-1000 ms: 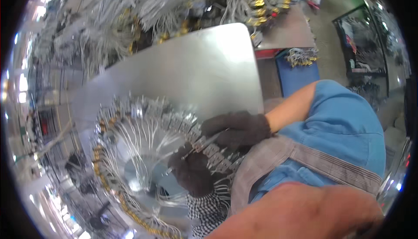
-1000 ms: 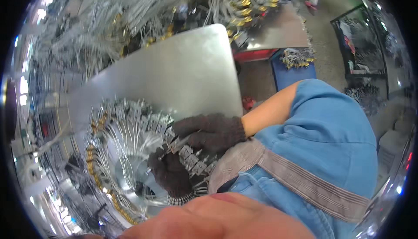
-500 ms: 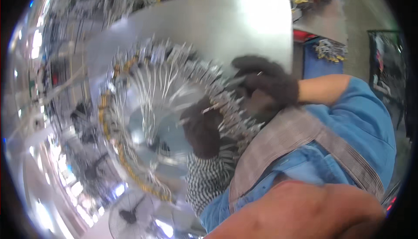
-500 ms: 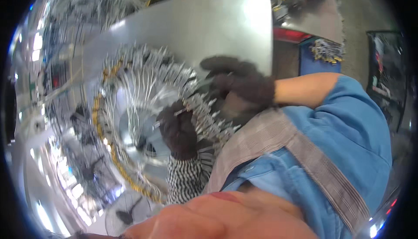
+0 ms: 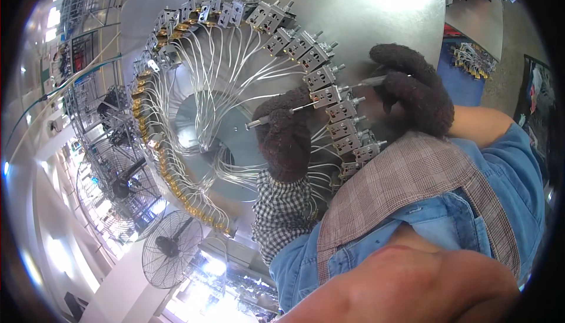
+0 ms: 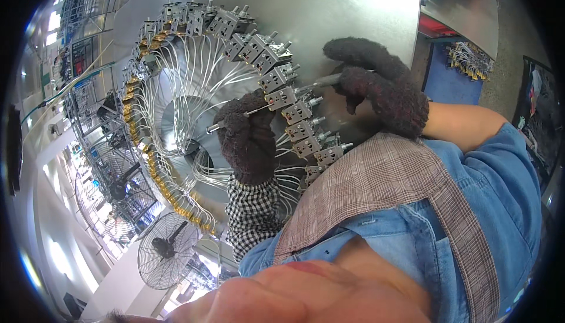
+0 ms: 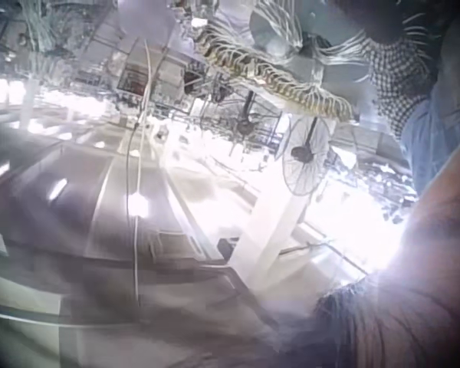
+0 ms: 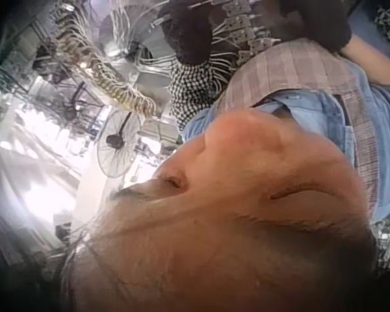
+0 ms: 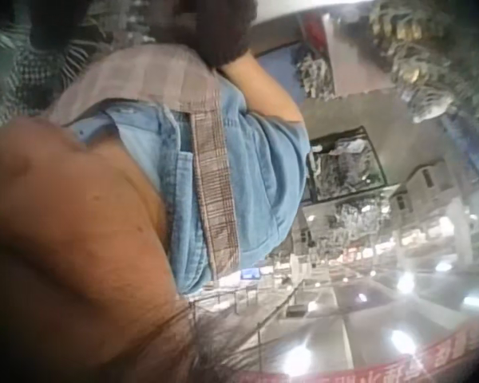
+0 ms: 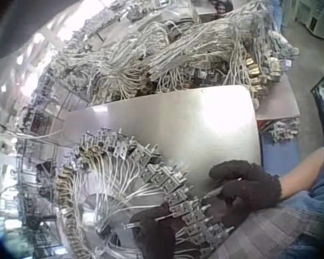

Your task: Manually arranging and securing wires on an electrical stator component held in a jig.

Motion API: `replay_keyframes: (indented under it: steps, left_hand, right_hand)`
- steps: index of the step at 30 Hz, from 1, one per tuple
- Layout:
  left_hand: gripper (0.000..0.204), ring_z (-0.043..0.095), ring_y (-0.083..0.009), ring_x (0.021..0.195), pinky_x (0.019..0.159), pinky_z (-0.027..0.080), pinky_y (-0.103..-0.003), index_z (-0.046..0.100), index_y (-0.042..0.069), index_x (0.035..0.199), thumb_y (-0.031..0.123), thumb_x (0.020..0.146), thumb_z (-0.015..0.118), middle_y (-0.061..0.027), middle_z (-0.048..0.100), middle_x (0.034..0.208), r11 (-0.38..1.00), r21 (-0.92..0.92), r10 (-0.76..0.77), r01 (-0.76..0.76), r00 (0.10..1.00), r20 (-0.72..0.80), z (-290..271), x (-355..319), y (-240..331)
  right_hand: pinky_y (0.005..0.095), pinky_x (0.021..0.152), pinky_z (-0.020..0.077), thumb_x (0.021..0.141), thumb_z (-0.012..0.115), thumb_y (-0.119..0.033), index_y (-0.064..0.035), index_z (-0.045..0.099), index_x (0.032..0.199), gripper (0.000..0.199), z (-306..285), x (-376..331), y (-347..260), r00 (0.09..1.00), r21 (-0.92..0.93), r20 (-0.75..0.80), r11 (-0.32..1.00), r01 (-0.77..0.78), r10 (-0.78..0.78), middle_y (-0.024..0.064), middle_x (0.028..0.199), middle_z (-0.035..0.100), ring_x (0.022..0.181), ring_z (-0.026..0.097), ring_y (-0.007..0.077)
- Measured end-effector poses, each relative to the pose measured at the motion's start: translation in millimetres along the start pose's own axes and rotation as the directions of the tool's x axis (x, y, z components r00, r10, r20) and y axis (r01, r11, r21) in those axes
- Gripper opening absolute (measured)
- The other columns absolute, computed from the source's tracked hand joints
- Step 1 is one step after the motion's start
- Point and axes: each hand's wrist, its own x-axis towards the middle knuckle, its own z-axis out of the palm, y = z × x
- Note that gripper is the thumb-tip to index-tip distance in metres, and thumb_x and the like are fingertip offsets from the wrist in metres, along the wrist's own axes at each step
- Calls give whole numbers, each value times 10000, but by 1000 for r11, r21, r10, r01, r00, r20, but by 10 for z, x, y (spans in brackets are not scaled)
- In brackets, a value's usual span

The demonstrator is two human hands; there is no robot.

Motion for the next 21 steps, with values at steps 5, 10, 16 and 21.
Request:
replay_keyframes:
  steps: [5, 10, 16, 21]
  left_hand:
    - [274, 562, -334, 974, 753, 533, -444, 472, 14, 1088, 147, 849, 493, -180, 562, 1044, 962, 235, 109, -142, 983, 147, 185, 52, -62]
    - [284, 569, -319, 955, 703, 541, -419, 474, 28, 1092, 187, 859, 499, -174, 562, 1055, 997, 19, -73, 71, 993, 94, 13, 58, 2]
    - [269, 576, -311, 935, 669, 540, -395, 490, 33, 1069, 211, 868, 503, -165, 571, 1036, 973, 220, 67, -73, 997, 38, 142, 19, -36]
    - [258, 582, -303, 922, 664, 542, -387, 495, 29, 1051, 204, 862, 508, -164, 574, 1028, 953, -250, -185, 174, 983, -20, 78, 17, 1]
  right_hand:
    - [272, 583, 503, 863, 516, -161, -5, 439, 1207, 385, 63, 32, 30, 999, -38, 36, 999, 6, -5, 111, 959, 575, 783, 572, 163]
    - [273, 589, 504, 876, 502, -172, -11, 440, 1207, 373, 87, 54, 7, 998, -43, 65, 999, -15, 18, 115, 1007, 569, 771, 575, 159]
    - [282, 602, 486, 846, 498, -143, 0, 441, 1197, 383, 135, 68, -42, 987, -34, 10, 987, -158, 159, 136, 990, 582, 752, 573, 167]
    - [309, 662, 504, 844, 501, -137, 3, 441, 1190, 377, 85, 94, 156, 998, -21, 32, 998, 62, -61, 146, 1033, 561, 833, 594, 210]
